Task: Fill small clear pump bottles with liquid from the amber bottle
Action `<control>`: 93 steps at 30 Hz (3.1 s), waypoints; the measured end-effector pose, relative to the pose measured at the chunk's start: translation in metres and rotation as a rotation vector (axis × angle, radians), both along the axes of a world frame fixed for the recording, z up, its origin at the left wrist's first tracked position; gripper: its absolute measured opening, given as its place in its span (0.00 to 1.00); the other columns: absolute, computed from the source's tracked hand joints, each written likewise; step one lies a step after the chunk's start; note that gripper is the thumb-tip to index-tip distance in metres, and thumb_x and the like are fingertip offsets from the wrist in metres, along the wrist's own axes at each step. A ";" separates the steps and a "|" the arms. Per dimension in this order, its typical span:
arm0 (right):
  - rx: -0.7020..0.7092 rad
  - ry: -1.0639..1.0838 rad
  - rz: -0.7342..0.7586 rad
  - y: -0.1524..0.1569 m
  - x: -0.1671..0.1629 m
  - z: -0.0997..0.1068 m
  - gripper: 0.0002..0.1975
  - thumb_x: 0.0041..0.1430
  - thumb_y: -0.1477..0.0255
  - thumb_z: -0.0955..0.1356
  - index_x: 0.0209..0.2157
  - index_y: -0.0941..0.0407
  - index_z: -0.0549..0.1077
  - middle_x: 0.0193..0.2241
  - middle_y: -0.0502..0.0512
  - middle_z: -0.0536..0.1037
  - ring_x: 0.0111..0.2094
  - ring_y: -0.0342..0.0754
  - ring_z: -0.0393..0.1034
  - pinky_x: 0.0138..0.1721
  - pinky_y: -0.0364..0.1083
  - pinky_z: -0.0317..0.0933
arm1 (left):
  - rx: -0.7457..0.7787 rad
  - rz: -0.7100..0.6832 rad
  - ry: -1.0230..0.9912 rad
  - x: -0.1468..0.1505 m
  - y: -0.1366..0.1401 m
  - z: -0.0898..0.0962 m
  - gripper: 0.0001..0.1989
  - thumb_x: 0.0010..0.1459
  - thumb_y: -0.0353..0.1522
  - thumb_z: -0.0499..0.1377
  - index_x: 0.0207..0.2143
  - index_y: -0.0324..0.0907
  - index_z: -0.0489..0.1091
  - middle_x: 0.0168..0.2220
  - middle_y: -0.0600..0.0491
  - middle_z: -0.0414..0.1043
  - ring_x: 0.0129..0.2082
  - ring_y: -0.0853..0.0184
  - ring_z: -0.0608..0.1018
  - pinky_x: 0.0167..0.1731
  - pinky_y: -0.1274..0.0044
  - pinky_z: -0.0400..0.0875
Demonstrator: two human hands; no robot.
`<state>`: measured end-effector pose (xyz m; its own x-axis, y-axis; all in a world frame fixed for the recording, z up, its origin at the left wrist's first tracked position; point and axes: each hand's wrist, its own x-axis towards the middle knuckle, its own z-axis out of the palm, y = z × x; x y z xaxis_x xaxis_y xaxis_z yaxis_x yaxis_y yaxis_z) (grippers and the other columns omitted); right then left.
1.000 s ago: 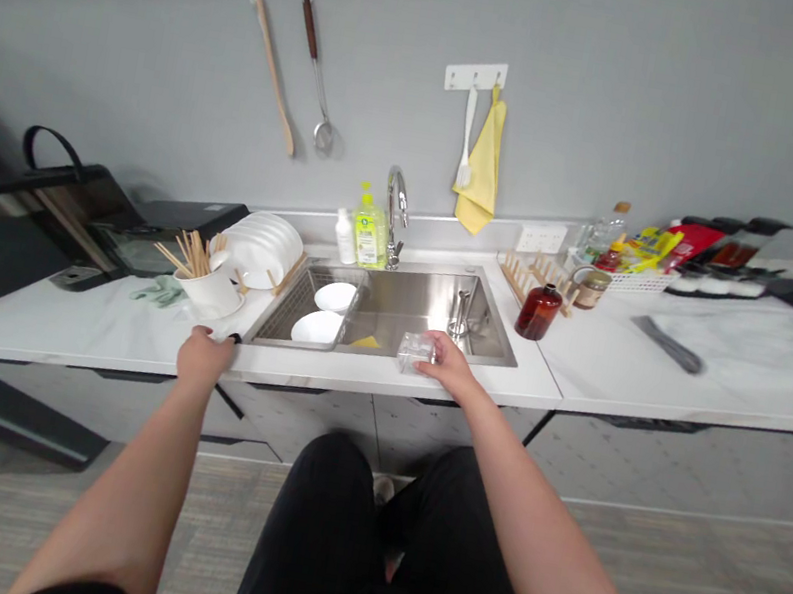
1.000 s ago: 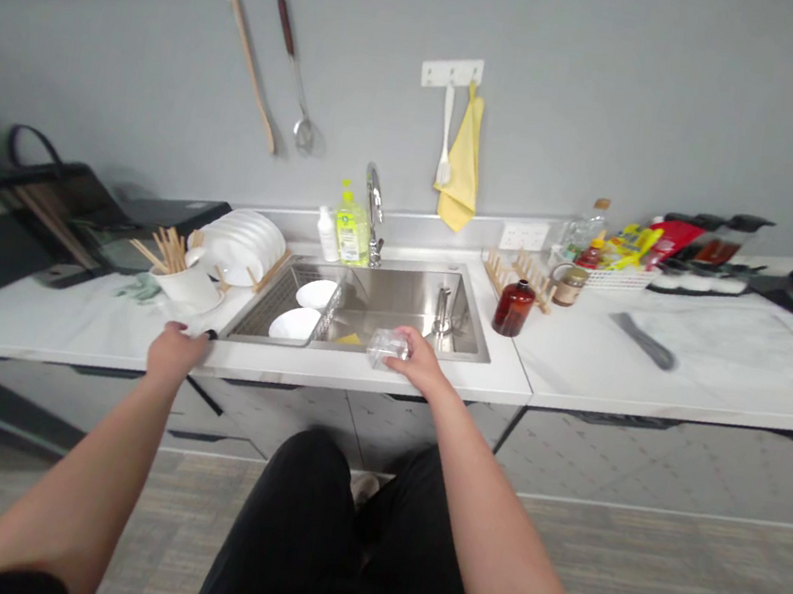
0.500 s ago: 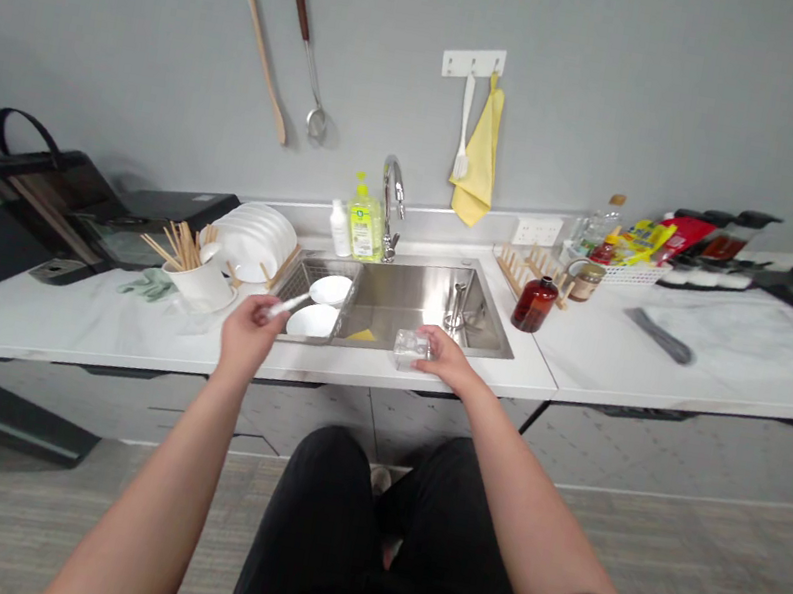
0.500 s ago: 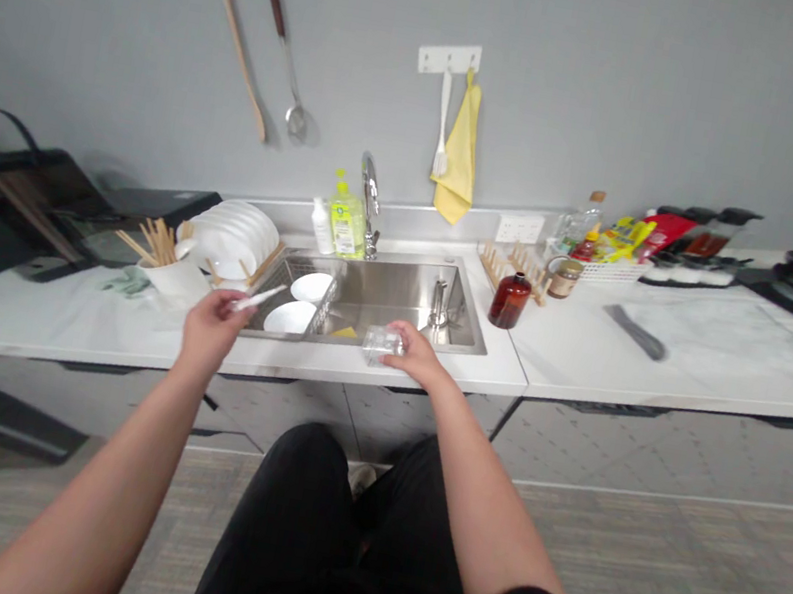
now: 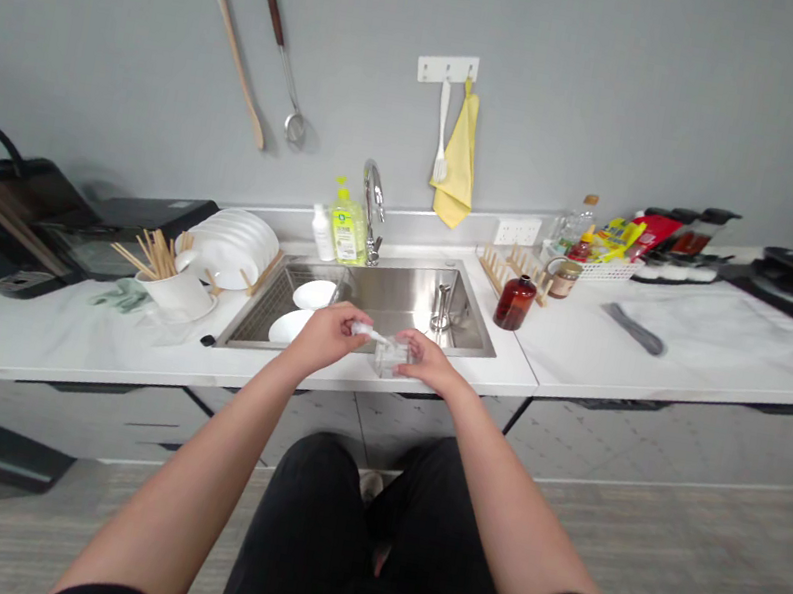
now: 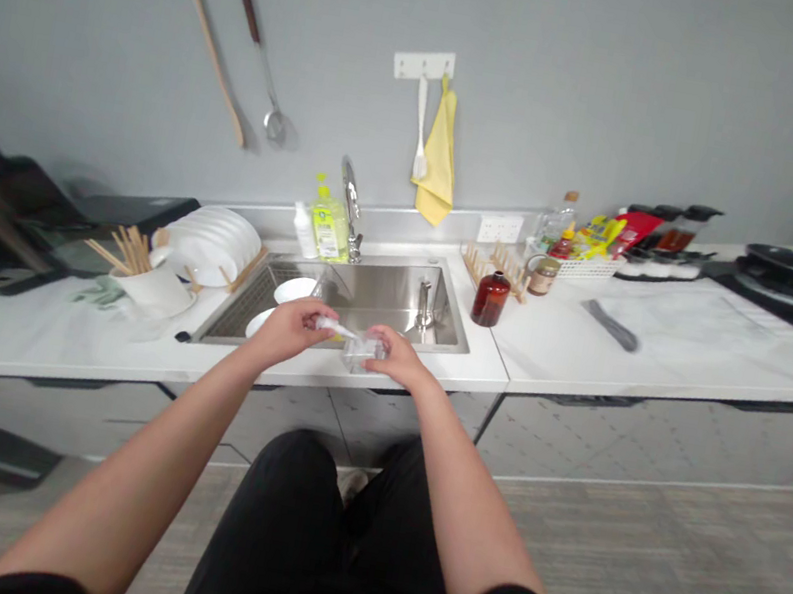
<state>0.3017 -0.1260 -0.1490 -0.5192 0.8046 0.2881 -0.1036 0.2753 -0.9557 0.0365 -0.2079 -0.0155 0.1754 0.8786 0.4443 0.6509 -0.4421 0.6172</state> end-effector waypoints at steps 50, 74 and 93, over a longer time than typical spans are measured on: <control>0.019 -0.077 -0.116 -0.006 0.001 0.006 0.39 0.38 0.70 0.83 0.56 0.50 0.80 0.55 0.57 0.83 0.55 0.60 0.80 0.66 0.61 0.71 | 0.107 0.158 -0.279 0.077 0.017 -0.097 0.30 0.61 0.34 0.73 0.65 0.46 0.75 0.57 0.42 0.82 0.56 0.53 0.87 0.62 0.58 0.83; 0.019 -0.124 -0.093 0.000 0.003 -0.003 0.46 0.40 0.65 0.86 0.63 0.55 0.78 0.59 0.60 0.83 0.57 0.60 0.80 0.68 0.59 0.70 | -0.011 0.059 -0.227 0.060 0.019 -0.087 0.34 0.59 0.23 0.65 0.67 0.47 0.72 0.56 0.47 0.86 0.55 0.54 0.88 0.63 0.56 0.83; 0.037 -0.107 -0.087 -0.001 0.005 -0.001 0.44 0.41 0.63 0.88 0.62 0.54 0.81 0.59 0.62 0.84 0.59 0.63 0.81 0.68 0.61 0.73 | 0.013 0.126 -0.141 0.064 0.023 -0.079 0.26 0.58 0.35 0.77 0.58 0.45 0.78 0.54 0.44 0.86 0.53 0.51 0.89 0.59 0.56 0.86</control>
